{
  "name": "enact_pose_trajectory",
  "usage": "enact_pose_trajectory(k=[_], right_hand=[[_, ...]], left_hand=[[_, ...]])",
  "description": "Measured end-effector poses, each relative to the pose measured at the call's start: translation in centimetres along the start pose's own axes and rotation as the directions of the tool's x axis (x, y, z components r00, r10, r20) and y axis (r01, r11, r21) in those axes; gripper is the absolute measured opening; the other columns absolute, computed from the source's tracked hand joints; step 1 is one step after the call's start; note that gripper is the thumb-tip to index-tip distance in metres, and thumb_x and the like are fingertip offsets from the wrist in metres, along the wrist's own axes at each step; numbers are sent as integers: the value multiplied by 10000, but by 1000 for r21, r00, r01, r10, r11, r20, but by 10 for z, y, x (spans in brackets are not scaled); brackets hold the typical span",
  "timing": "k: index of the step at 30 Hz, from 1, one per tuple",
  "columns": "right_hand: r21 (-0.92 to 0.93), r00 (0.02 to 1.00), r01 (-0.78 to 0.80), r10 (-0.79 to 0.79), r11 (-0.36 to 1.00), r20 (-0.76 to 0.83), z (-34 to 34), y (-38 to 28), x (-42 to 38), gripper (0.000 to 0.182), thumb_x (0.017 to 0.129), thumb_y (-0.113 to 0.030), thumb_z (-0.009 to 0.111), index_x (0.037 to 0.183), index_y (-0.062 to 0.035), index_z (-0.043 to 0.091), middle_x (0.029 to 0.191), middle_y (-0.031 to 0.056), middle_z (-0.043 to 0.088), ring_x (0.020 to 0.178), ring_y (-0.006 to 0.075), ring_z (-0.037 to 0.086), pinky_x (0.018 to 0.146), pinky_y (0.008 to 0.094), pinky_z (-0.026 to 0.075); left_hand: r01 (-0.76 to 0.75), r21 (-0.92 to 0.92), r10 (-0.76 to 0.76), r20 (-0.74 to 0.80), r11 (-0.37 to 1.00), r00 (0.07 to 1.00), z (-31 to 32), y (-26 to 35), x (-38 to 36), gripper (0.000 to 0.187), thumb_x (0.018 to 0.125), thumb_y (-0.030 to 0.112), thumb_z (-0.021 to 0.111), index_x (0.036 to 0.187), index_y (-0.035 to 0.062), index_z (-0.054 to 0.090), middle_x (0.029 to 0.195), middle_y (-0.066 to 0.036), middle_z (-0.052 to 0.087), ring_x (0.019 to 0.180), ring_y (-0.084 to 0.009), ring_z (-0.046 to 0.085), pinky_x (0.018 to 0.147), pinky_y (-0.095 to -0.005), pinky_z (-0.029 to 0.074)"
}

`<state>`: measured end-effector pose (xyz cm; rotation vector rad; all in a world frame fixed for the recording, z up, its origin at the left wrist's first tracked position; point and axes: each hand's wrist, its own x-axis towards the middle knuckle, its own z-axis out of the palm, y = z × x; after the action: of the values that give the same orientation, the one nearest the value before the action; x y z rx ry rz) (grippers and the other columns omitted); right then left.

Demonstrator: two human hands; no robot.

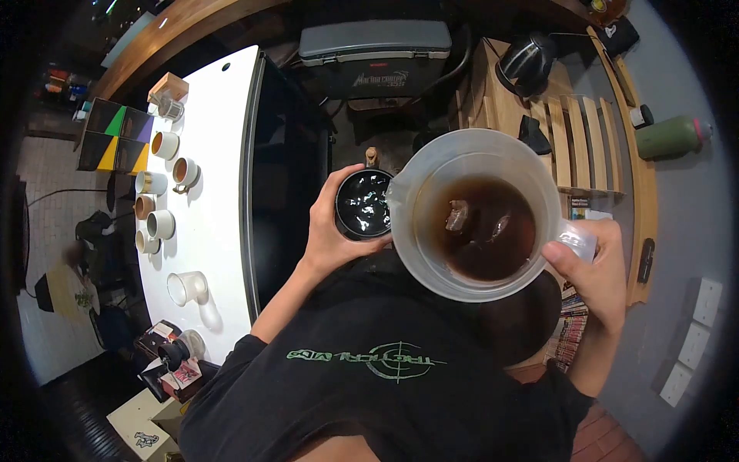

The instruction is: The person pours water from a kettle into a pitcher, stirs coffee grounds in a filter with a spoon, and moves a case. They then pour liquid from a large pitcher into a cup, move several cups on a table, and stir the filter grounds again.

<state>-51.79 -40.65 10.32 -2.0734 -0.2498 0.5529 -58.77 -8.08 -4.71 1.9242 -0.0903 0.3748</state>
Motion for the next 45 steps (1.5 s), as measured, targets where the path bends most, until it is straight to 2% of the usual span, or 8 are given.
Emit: enact_pose_trajectory(k=[6,9,16,21,31,36,40,45], right_hand=[[357,906,129,37,925,-422,7,80,-16,327,895,-316,698,718,-49,630,602,-60,472,546,28,401,518,212,294],[514,770,224,172,828,-614,4,121,-18,422,961,-248,610,614,-171,383,581,-87,332,513,37,246,503,268,182],[491,555,390,227,779,-801,5,218,10,359,969,-208,618,638,-124,506,594,-77,381,529,25,305,506,242,212],[454,461,498,218,738,-860,3,277,33,156,960,-184,637,888,-47,657,773,-51,581,588,13,400,544,203,330],[444,435,497,228,746,-871,-15,335,40,200,966,-193,625,862,-22,629,682,-50,500,560,21,351,526,213,306],[511,296,553,418,658,-859,-16,360,50,263,954,-206,618,788,-3,597,616,-41,442,537,46,358,517,225,316],[490,402,549,301,677,-865,-27,377,40,351,987,-237,519,683,-67,480,586,-35,375,512,80,348,505,240,298],[498,349,599,356,627,-867,-32,411,34,232,962,-197,529,811,-24,563,623,-24,438,517,75,363,504,233,278]], left_hand=[[-5,7,5,28,1000,1000,11,10,10,858,578,220,905,1302,15,493,1208,-142,578,1121,-289,617,984,-380,493],[-31,47,29,54,998,998,22,14,12,886,565,211,907,1312,-7,484,1190,-136,598,1105,-242,628,986,-353,496],[-16,40,12,86,999,996,46,22,14,913,562,198,902,1337,-9,466,1183,-123,621,1108,-209,630,1003,-341,487],[16,32,-19,93,999,995,64,23,14,902,563,208,914,1321,-10,477,1195,-131,608,1104,-225,635,983,-338,497],[110,0,-109,70,994,992,80,23,7,908,567,177,912,1335,-10,464,1176,-129,624,1108,-217,633,997,-344,488],[153,31,-155,60,988,986,77,22,4,926,577,241,887,1358,-4,456,1239,-131,599,1173,-221,592,1046,-362,445],[183,29,-184,51,983,982,78,28,5,933,574,241,888,1362,-5,453,1241,-129,596,1163,-222,598,1044,-362,448],[140,27,-140,30,990,990,80,29,9,924,567,200,905,1347,-5,454,1183,-128,626,1116,-215,627,1004,-350,478]])
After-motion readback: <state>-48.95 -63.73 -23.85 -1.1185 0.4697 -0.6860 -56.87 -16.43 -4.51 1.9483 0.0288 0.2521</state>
